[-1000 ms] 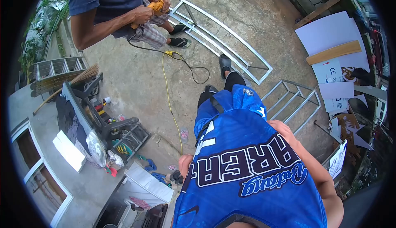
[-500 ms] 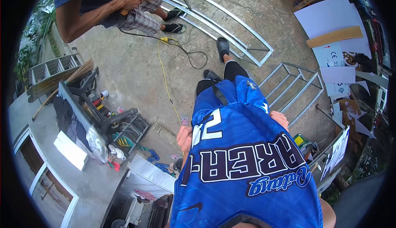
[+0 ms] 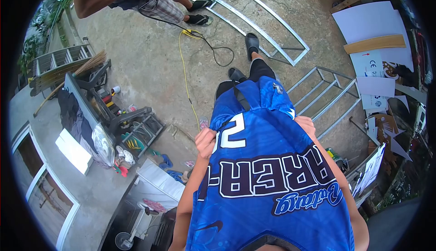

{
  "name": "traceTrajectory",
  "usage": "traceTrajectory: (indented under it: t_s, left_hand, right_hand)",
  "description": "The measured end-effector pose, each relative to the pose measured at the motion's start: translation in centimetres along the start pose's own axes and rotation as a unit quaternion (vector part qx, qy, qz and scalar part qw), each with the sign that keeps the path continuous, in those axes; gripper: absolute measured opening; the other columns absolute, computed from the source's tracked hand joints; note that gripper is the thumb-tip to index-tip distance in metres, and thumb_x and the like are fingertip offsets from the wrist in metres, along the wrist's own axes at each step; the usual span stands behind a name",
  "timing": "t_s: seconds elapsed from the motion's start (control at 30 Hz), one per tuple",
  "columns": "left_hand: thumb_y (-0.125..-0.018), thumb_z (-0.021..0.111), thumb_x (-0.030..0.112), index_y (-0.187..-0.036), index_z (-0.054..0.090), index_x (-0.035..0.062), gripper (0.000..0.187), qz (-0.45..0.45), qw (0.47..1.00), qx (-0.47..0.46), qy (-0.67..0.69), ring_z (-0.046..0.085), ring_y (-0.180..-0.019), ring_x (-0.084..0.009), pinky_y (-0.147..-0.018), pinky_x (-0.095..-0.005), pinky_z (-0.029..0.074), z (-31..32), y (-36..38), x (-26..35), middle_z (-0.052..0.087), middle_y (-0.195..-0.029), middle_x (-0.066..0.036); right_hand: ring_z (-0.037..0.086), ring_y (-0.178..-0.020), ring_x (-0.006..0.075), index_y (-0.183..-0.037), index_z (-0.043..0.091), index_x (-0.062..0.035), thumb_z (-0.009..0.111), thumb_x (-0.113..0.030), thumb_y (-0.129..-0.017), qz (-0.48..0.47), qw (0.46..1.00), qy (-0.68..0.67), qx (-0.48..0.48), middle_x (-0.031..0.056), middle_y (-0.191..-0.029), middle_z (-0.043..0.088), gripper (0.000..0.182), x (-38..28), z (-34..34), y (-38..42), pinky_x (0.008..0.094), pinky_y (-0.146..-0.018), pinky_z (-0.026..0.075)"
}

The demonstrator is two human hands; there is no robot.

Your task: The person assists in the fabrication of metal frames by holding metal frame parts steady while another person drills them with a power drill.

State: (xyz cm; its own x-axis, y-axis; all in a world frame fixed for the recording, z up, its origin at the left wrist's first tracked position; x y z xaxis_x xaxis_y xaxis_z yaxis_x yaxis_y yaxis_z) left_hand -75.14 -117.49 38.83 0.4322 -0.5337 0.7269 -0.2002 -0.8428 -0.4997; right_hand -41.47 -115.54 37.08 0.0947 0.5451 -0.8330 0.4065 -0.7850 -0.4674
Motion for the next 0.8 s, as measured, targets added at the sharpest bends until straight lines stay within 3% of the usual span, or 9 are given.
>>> traceTrajectory:
  t_s: [0.5,0.8]
  left_hand:
    - [-0.049,0.062,0.006,-0.06,0.04,-0.0039,0.027,-0.001,0.997,0.073,-0.027,0.05,-0.049,-0.0244,-0.041,-0.03,0.035,-0.3,0.4,0.0,0.055,-0.065,-0.017]
    - [-0.052,0.064,0.005,-0.061,0.04,-0.0028,0.027,-0.002,0.998,0.068,-0.011,0.05,-0.049,-0.0237,-0.041,-0.0304,0.036,-0.3,-0.3,-0.3,0.055,-0.065,-0.016]
  right_hand:
    - [0.051,-0.051,0.0301,-0.077,0.051,0.0081,0.062,-0.015,-0.055,-0.03,0.999,0.002,-0.037,0.0163,-0.067,0.052,0.034,1.1,0.3,-0.6,0.0373,-0.042,0.037]
    - [0.05,-0.05,0.0288,-0.074,0.051,0.0066,0.055,-0.014,-0.045,-0.065,0.997,0.027,-0.022,0.0149,-0.065,0.05,0.036,-0.1,0.2,-2.7,0.0359,-0.042,0.038]
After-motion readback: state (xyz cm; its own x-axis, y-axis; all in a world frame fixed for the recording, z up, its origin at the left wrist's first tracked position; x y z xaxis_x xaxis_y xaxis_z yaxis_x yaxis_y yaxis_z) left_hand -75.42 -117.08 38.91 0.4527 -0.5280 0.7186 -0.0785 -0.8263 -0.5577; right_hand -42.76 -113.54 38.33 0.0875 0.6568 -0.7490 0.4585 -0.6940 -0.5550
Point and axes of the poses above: each hand's wrist, its own y-axis away from the middle knuckle, its own z-axis out of the palm, x = y × z, the point moved 1 cm from there along -y, towards the middle knuckle
